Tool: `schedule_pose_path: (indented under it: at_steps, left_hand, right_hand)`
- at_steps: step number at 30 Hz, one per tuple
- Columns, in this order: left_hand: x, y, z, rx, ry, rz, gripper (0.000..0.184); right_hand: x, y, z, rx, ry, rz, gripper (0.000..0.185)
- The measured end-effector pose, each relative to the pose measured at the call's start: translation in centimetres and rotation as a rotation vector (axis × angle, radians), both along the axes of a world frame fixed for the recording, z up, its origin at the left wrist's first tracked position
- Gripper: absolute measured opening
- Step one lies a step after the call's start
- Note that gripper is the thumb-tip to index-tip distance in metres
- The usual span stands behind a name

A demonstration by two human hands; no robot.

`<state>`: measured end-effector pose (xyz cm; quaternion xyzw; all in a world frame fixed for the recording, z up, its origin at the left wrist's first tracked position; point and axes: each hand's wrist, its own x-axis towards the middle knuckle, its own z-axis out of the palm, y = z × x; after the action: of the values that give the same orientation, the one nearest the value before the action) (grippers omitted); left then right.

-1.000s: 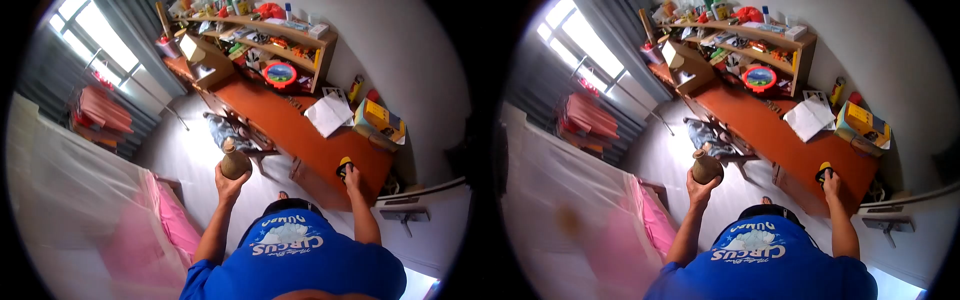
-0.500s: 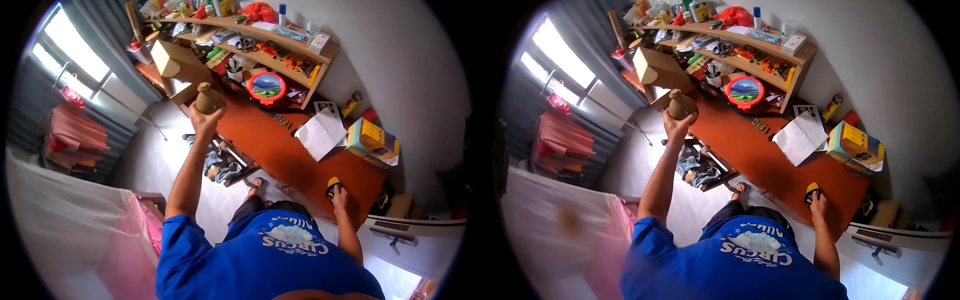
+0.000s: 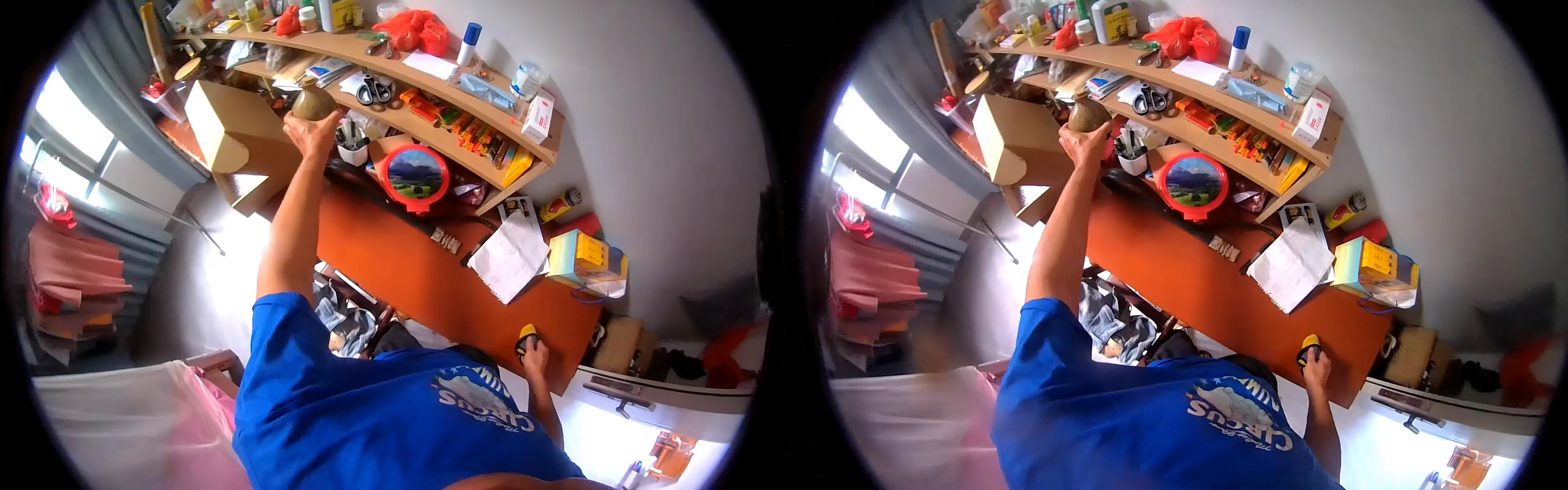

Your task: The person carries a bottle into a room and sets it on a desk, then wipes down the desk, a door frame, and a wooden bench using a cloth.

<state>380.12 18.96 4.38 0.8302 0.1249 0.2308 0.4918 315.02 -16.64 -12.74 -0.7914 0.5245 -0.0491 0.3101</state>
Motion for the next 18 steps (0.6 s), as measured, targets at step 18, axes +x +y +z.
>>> schedule_pose_path:
  at_steps: [18]
  left_hand:
    - [11.7, -3.6, -2.4, 0.042, 0.010, -0.134, 0.103]
  right_hand:
    - [-1.2, 2.2, 2.2, 0.024, 0.042, -0.110, 0.038]
